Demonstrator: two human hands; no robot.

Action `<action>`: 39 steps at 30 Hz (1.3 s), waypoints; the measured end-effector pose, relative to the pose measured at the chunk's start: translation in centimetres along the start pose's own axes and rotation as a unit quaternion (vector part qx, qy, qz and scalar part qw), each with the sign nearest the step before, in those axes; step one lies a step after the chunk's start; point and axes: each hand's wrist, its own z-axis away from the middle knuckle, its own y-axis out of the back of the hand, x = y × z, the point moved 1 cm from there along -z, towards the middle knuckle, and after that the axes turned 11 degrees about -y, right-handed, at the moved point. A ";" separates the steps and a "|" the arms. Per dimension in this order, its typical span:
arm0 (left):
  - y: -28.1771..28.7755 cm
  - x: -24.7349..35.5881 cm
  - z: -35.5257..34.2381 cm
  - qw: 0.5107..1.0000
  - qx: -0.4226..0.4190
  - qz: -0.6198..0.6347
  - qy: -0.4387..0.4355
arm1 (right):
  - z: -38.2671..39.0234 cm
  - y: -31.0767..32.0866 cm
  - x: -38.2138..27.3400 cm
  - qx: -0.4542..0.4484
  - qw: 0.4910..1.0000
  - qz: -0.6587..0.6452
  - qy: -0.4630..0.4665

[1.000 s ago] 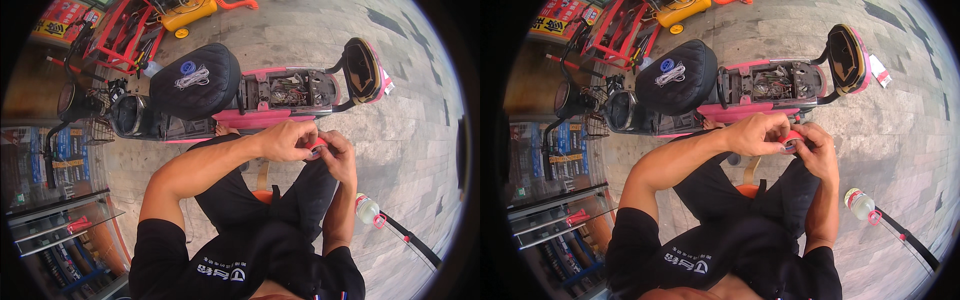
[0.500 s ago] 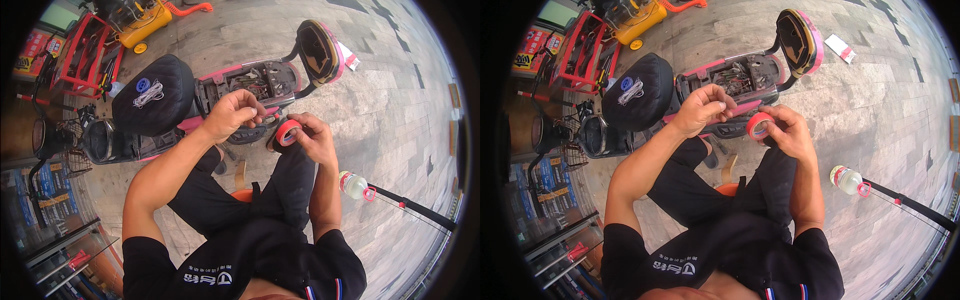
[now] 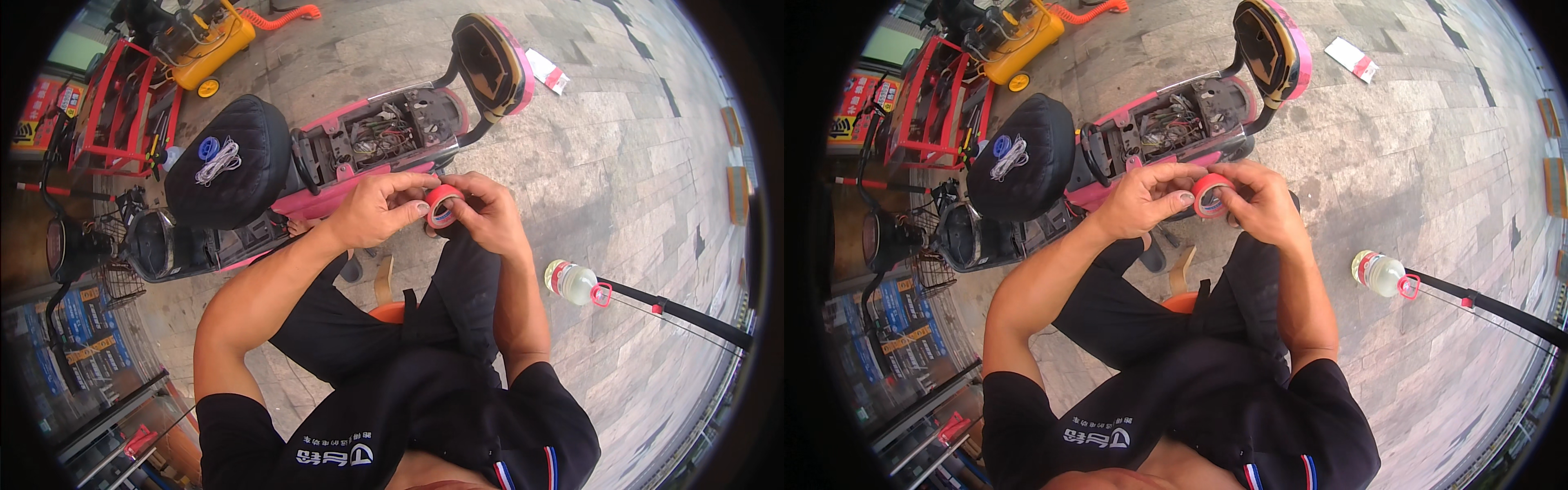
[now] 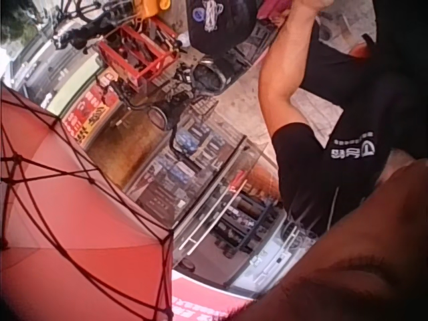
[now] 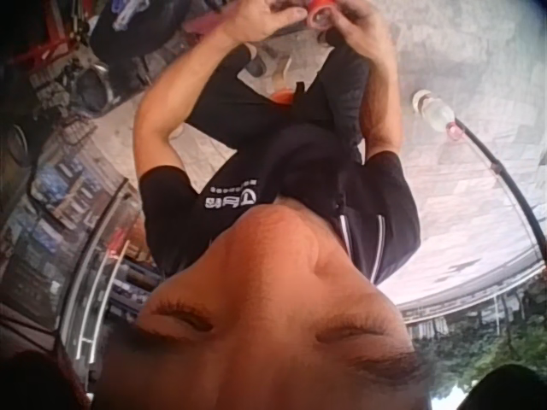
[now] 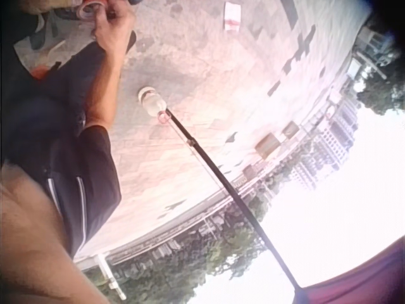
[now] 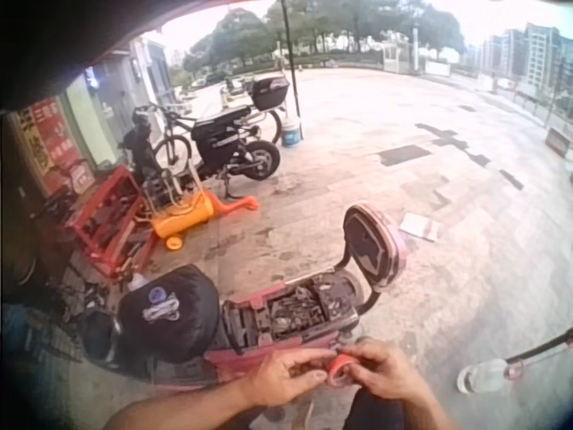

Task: The person repairs the wiring of a pink electric scooter by soldering connections, wrapping wires with electrical tape, and organizing the harness. They use a soldering iron and red electrical tape to secure and insulate the connections.

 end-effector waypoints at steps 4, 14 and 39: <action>-0.5 0.8 -0.2 0.997 0.017 -0.071 0.009 | 0.0 -0.1 0.0 0.013 0.999 0.031 0.013; -1.2 1.4 -0.2 0.996 0.017 -0.089 0.007 | 0.3 -0.1 -0.5 0.052 0.988 0.140 0.050; -1.0 1.1 -0.2 0.973 -0.010 -0.228 -0.025 | 0.0 -1.2 1.6 0.058 0.995 0.085 0.002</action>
